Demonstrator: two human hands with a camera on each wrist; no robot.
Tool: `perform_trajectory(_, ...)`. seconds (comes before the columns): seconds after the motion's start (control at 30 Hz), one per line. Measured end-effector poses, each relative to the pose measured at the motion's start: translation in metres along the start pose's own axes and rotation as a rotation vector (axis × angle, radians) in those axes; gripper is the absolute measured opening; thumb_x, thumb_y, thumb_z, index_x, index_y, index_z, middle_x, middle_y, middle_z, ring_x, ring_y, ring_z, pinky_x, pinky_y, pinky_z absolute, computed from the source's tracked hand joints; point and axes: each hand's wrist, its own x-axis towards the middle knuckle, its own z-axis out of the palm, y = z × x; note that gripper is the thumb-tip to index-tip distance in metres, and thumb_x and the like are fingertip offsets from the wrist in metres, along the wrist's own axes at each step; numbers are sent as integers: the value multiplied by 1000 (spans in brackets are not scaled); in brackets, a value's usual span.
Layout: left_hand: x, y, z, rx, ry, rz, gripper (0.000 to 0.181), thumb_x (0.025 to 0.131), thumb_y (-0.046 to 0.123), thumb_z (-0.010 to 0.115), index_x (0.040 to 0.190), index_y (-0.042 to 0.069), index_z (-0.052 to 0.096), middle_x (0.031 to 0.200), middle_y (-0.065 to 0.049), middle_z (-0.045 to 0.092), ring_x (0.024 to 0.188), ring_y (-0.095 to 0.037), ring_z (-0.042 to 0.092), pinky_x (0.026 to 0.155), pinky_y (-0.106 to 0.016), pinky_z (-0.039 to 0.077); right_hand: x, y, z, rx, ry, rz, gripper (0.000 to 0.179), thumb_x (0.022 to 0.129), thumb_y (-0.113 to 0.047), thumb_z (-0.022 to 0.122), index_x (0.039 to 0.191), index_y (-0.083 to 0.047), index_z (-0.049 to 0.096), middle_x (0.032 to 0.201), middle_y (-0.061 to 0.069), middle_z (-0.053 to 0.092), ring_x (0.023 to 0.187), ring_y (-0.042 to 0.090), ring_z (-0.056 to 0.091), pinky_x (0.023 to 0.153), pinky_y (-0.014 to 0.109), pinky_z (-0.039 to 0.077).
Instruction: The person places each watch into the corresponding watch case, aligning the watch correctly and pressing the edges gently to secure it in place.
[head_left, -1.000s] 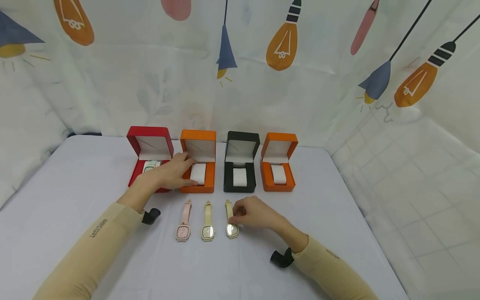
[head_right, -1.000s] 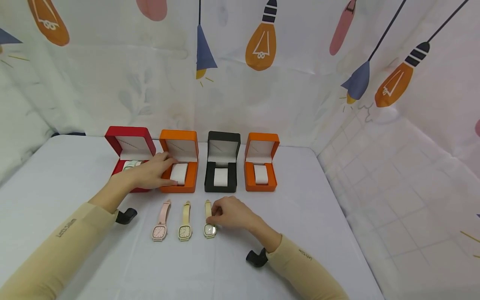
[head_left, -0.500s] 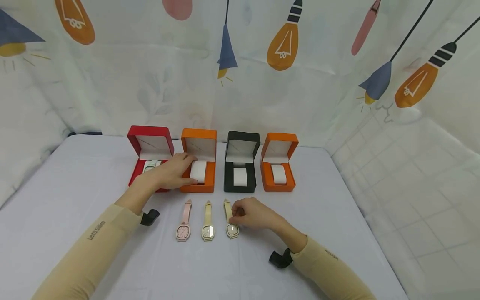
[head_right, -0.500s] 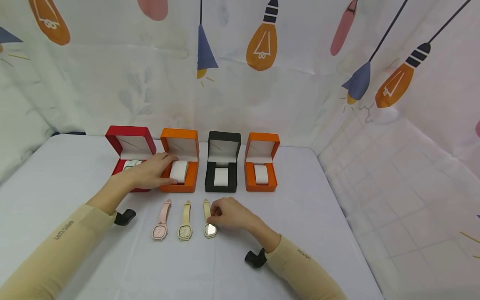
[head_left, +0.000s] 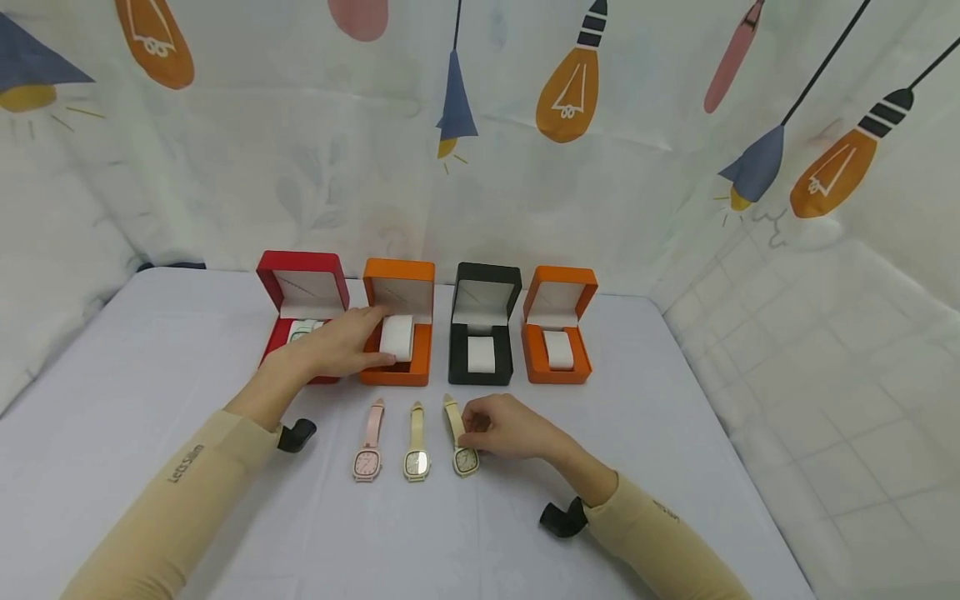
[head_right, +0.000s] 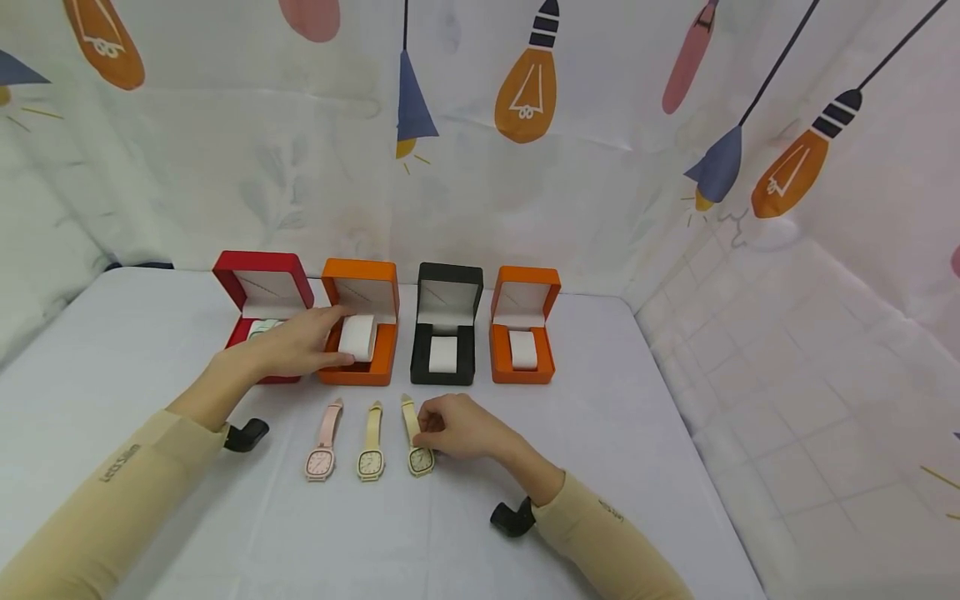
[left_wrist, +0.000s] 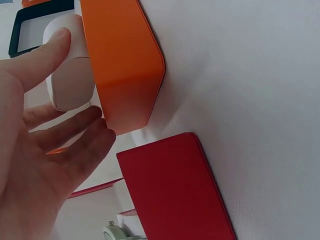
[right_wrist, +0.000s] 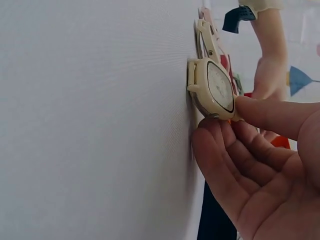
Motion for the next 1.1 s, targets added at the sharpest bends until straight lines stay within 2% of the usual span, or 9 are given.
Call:
perform_trajectory(0.23,-3,3,-3,-40,18,-4,78,91,30,81,149,-2,39,141,-22,52,125,-37,51,108,-58,43,-1,4,-2,75,-30,-42,8,96,-14,73,99,-13,66,89,-7,67,83,9,62,75,25,56)
perform_trajectory(0.47,-5,5,-5,-65,34,-8,81,90,30,82,151,-1,37,140,-22,51,125,-39,51,107,-59,44,-5,3,-7,121,16,-86,9,100,-13,69,107,-10,66,96,-5,66,94,11,62,84,27,55)
perform_trajectory(0.67,-6,8,-6,-92,38,-26,81,89,28,83,150,-1,38,137,-21,52,123,-38,52,104,-58,47,-6,4,-9,139,49,-84,12,103,-14,63,115,-10,63,104,-3,64,101,14,61,88,28,54)
perform_trajectory(0.87,-6,9,-5,-122,51,-39,80,87,29,84,148,-1,42,137,-21,53,123,-38,51,104,-59,47,-4,7,-9,179,145,-61,15,105,-15,61,119,-9,63,107,0,65,101,17,60,86,30,55)
perform_trajectory(1.1,-7,13,-4,-175,79,-18,78,85,25,86,145,-1,44,135,-19,54,123,-36,52,102,-57,49,0,8,-13,205,259,-66,24,104,-16,63,126,-8,66,110,2,66,101,20,61,89,33,54)
